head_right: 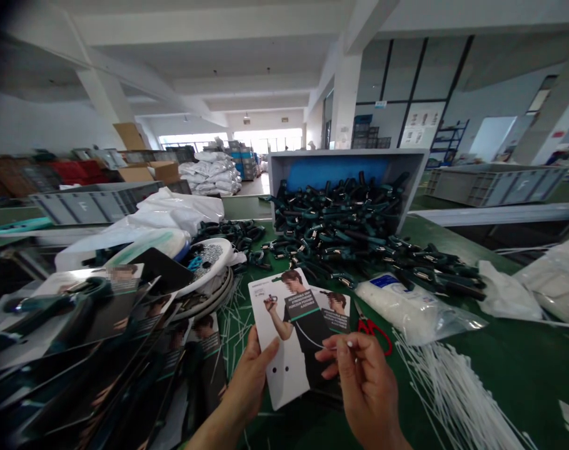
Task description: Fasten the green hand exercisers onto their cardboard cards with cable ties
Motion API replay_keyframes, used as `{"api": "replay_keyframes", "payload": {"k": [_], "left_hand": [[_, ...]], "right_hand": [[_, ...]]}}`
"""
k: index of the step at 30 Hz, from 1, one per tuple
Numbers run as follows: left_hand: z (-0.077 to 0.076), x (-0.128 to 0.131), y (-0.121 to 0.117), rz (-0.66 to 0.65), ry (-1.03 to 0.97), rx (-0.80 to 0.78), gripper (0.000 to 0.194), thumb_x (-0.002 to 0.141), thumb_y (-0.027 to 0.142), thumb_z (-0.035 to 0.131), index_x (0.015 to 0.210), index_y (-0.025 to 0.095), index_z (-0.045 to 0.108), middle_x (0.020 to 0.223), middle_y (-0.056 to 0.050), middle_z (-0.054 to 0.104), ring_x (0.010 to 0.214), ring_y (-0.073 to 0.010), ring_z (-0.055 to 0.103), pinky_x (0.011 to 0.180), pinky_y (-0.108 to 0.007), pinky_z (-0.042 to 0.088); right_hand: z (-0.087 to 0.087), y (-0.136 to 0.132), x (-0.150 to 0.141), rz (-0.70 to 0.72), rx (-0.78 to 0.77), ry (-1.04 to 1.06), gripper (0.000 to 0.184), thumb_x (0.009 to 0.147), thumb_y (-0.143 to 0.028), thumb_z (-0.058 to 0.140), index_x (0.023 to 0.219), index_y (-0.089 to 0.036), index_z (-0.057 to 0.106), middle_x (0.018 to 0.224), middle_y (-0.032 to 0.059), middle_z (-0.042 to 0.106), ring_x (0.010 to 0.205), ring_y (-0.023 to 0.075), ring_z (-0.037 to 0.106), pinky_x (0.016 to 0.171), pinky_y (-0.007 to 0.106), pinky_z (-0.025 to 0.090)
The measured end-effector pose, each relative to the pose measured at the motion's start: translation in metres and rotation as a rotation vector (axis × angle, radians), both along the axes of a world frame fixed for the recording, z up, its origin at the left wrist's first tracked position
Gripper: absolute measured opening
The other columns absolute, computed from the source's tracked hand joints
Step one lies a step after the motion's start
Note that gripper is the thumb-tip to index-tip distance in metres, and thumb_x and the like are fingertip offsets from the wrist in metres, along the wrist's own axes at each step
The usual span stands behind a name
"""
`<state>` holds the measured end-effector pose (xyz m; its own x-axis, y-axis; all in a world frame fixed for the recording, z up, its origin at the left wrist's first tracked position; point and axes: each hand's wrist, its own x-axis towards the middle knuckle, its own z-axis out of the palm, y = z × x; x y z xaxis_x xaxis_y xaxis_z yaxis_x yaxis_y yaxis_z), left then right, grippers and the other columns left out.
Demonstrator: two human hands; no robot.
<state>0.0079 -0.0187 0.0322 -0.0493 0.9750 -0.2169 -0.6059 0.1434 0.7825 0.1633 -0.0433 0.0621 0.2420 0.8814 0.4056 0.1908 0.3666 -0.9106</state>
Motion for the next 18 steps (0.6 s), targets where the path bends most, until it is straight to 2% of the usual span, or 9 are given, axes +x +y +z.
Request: {"api": "replay_keyframes", "payload": {"k": [5,10,14,18], "left_hand": [[-0.001,0.002,-0.001,0.008,-0.018,-0.002,0.067,0.068,0.028,0.070,0.124,0.023,0.033,0.113,-0.010,0.061,0.100,-0.0261,0.060,0.084,-0.037,0.046],[-0.009,0.001,0.001,-0.003,-0.012,-0.008,0.067,0.070,0.029,0.068,0.126,0.026,0.031,0.117,-0.010,0.059,0.096,-0.0248,0.062,0.080,-0.035,0.048],[-0.012,0.003,0.000,-0.004,-0.042,-0.003,0.071,0.071,0.027,0.068,0.129,0.027,0.028,0.116,-0.009,0.059,0.095,-0.0231,0.062,0.079,-0.033,0.048],[-0.005,0.010,-0.004,-0.032,-0.134,-0.047,0.075,0.069,0.027,0.069,0.131,0.028,0.027,0.106,-0.008,0.064,0.089,-0.0237,0.064,0.078,-0.035,0.048]], "right_hand": [[-0.001,-0.009,-0.008,0.022,0.027,0.028,0.016,0.085,-0.036,0.049,0.085,-0.020,0.050,0.079,0.0039,0.065,0.060,0.0133,0.065,0.047,0.022,0.054],[-0.001,-0.011,-0.009,0.024,0.021,0.043,0.017,0.085,-0.036,0.050,0.085,-0.020,0.051,0.078,0.0045,0.065,0.058,0.0135,0.064,0.046,0.021,0.054],[-0.006,-0.003,-0.005,-0.005,0.035,0.028,0.017,0.084,-0.036,0.051,0.087,-0.020,0.051,0.082,0.0056,0.066,0.059,0.0137,0.065,0.046,0.022,0.054],[-0.012,0.008,-0.001,-0.011,-0.030,-0.004,0.020,0.082,-0.039,0.053,0.084,-0.018,0.052,0.082,0.0073,0.068,0.049,0.0119,0.061,0.039,0.021,0.050]]}}
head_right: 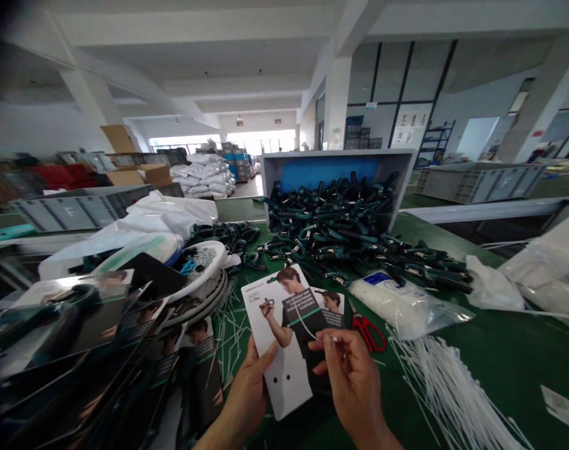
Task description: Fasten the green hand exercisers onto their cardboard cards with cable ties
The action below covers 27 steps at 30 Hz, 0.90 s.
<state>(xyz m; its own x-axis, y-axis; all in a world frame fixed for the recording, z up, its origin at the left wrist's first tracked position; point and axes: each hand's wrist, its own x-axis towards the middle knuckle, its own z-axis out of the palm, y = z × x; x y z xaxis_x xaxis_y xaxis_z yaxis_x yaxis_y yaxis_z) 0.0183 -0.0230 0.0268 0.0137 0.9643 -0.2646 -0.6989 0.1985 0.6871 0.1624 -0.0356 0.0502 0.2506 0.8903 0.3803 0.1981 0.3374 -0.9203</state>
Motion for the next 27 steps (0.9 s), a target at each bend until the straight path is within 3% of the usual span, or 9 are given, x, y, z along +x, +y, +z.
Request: {"api": "replay_keyframes", "payload": {"k": [7,14,20,27], "left_hand": [[0.003,0.005,-0.002,0.059,-0.005,-0.052,0.078,0.067,0.030,0.072,0.132,0.029,0.029,0.105,-0.008,0.064,0.081,-0.0215,0.065,0.068,-0.030,0.049],[-0.001,0.000,0.001,0.048,0.052,-0.073,0.077,0.062,0.029,0.075,0.128,0.026,0.036,0.105,-0.009,0.065,0.076,-0.0205,0.065,0.064,-0.029,0.050],[0.002,0.002,-0.002,0.105,-0.002,-0.021,0.086,0.064,0.024,0.075,0.135,0.028,0.027,0.111,-0.009,0.063,0.097,-0.0228,0.062,0.081,-0.031,0.048],[0.004,0.005,-0.002,0.099,-0.024,-0.039,0.084,0.065,0.023,0.074,0.135,0.029,0.027,0.112,-0.008,0.064,0.103,-0.0230,0.059,0.086,-0.032,0.046]], "right_hand": [[0.014,-0.012,-0.004,0.022,-0.006,0.091,0.019,0.081,-0.038,0.055,0.082,-0.019,0.053,0.079,0.0060,0.067,0.056,0.0134,0.063,0.045,0.022,0.052],[0.019,-0.026,-0.007,0.059,-0.037,0.103,0.019,0.081,-0.037,0.056,0.078,-0.019,0.054,0.068,0.0025,0.065,0.046,0.0103,0.058,0.044,0.021,0.050],[0.023,-0.026,-0.007,0.083,-0.068,0.139,0.021,0.082,-0.040,0.054,0.078,-0.019,0.053,0.067,0.0025,0.064,0.046,0.0110,0.058,0.042,0.022,0.049],[0.024,-0.028,-0.009,0.078,-0.052,0.201,0.019,0.081,-0.038,0.056,0.077,-0.019,0.053,0.071,0.0022,0.064,0.048,0.0105,0.059,0.042,0.020,0.049]]}}
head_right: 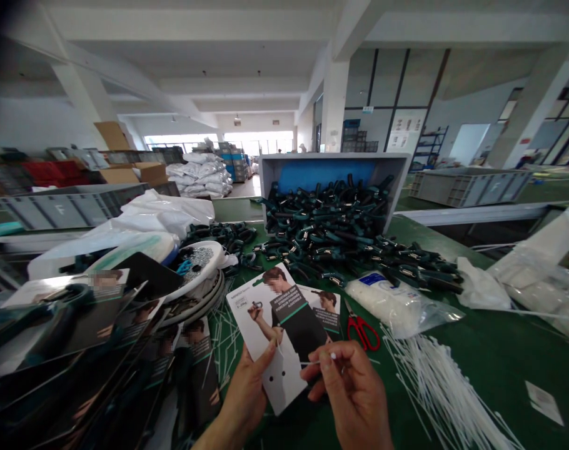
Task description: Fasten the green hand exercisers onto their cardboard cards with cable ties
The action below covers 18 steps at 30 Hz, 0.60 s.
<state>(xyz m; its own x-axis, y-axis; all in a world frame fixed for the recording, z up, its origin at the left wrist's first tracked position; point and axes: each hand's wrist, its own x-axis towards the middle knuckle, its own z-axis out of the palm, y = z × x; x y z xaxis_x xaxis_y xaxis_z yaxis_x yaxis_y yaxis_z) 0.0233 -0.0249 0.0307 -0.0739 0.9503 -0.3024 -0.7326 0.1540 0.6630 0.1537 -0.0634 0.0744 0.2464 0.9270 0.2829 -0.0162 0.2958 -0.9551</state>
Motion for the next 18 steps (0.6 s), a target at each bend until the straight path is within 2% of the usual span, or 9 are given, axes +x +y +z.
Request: {"api": "replay_keyframes", "payload": {"k": [5,10,18], "left_hand": [[0.002,0.000,-0.001,-0.018,0.013,-0.027,0.080,0.065,0.026,0.073,0.133,0.027,0.031,0.111,-0.009,0.064,0.099,-0.0245,0.061,0.083,-0.034,0.048],[0.002,-0.001,-0.001,-0.018,-0.023,-0.038,0.081,0.063,0.023,0.075,0.132,0.027,0.033,0.108,-0.008,0.065,0.099,-0.0229,0.061,0.085,-0.033,0.047],[0.000,0.002,-0.004,-0.033,-0.018,-0.037,0.082,0.064,0.025,0.074,0.133,0.029,0.031,0.112,-0.009,0.063,0.093,-0.0234,0.063,0.083,-0.035,0.048]], "right_hand": [[-0.011,0.008,0.012,0.009,0.063,-0.044,0.017,0.081,-0.035,0.057,0.081,-0.019,0.053,0.080,0.0056,0.065,0.058,0.0157,0.065,0.044,0.025,0.054],[-0.022,0.025,0.025,-0.080,0.028,0.082,0.019,0.081,-0.035,0.058,0.085,-0.018,0.051,0.083,0.0070,0.065,0.067,0.0196,0.066,0.043,0.024,0.053],[-0.023,0.035,0.031,-0.119,0.027,0.115,0.023,0.079,-0.036,0.060,0.086,-0.018,0.049,0.085,0.0064,0.064,0.069,0.0193,0.066,0.046,0.025,0.053]]}}
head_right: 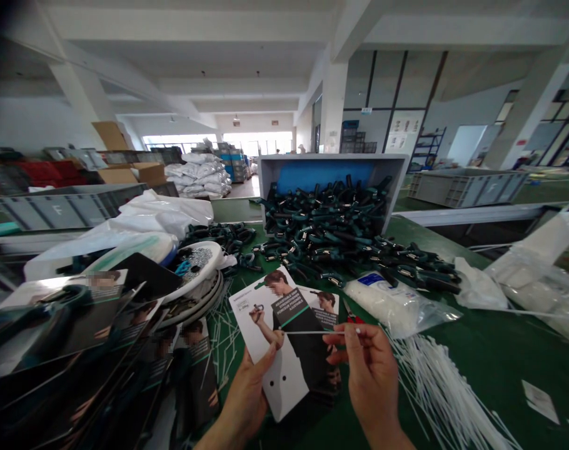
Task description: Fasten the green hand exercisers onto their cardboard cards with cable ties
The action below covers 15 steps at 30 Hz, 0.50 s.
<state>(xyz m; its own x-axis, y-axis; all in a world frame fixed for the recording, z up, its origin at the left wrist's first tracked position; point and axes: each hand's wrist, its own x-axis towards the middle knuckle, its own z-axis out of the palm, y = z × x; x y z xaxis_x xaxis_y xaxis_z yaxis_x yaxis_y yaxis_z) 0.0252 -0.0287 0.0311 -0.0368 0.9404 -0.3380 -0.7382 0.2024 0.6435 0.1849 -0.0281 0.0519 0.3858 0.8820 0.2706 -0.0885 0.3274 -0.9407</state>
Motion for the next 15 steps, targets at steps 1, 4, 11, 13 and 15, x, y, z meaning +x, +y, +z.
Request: {"api": "replay_keyframes", "payload": {"k": [1,4,11,13,15], "left_hand": [[0.000,0.000,0.000,0.002,0.001,-0.001,0.082,0.064,0.025,0.075,0.133,0.029,0.031,0.112,-0.009,0.063,0.094,-0.0238,0.063,0.083,-0.035,0.048],[-0.001,0.001,0.002,0.018,0.010,0.001,0.085,0.062,0.026,0.076,0.134,0.028,0.031,0.112,-0.009,0.063,0.096,-0.0244,0.062,0.083,-0.034,0.048],[-0.015,0.005,0.004,0.011,0.113,-0.051,0.088,0.059,0.024,0.078,0.134,0.026,0.032,0.104,-0.009,0.067,0.091,-0.0266,0.065,0.082,-0.036,0.051],[-0.019,0.005,0.004,-0.021,0.160,-0.049,0.079,0.062,0.026,0.076,0.131,0.023,0.038,0.099,-0.009,0.069,0.091,-0.0276,0.065,0.083,-0.037,0.050],[-0.020,0.004,0.003,-0.058,0.193,-0.043,0.073,0.063,0.027,0.075,0.129,0.024,0.042,0.095,-0.007,0.070,0.093,-0.0278,0.064,0.086,-0.038,0.049]], "right_hand": [[0.001,0.000,0.000,-0.002,-0.005,-0.016,0.023,0.079,-0.037,0.060,0.086,-0.018,0.049,0.085,0.0068,0.064,0.069,0.0195,0.066,0.045,0.025,0.054],[0.003,-0.002,-0.001,-0.011,-0.003,-0.082,0.024,0.079,-0.038,0.059,0.085,-0.017,0.049,0.084,0.0079,0.065,0.067,0.0195,0.066,0.045,0.026,0.054],[-0.004,-0.012,-0.021,0.055,-0.088,-0.142,0.027,0.083,-0.045,0.049,0.082,-0.017,0.048,0.076,0.0063,0.065,0.049,0.0117,0.059,0.039,0.020,0.047],[-0.009,-0.011,-0.025,0.081,-0.114,-0.228,0.027,0.084,-0.044,0.047,0.078,-0.017,0.049,0.068,0.0028,0.063,0.045,0.0092,0.053,0.039,0.019,0.042],[-0.013,-0.009,-0.025,0.075,-0.099,-0.384,0.026,0.084,-0.040,0.047,0.071,-0.017,0.049,0.059,-0.0006,0.058,0.045,0.0083,0.049,0.042,0.018,0.039]]}}
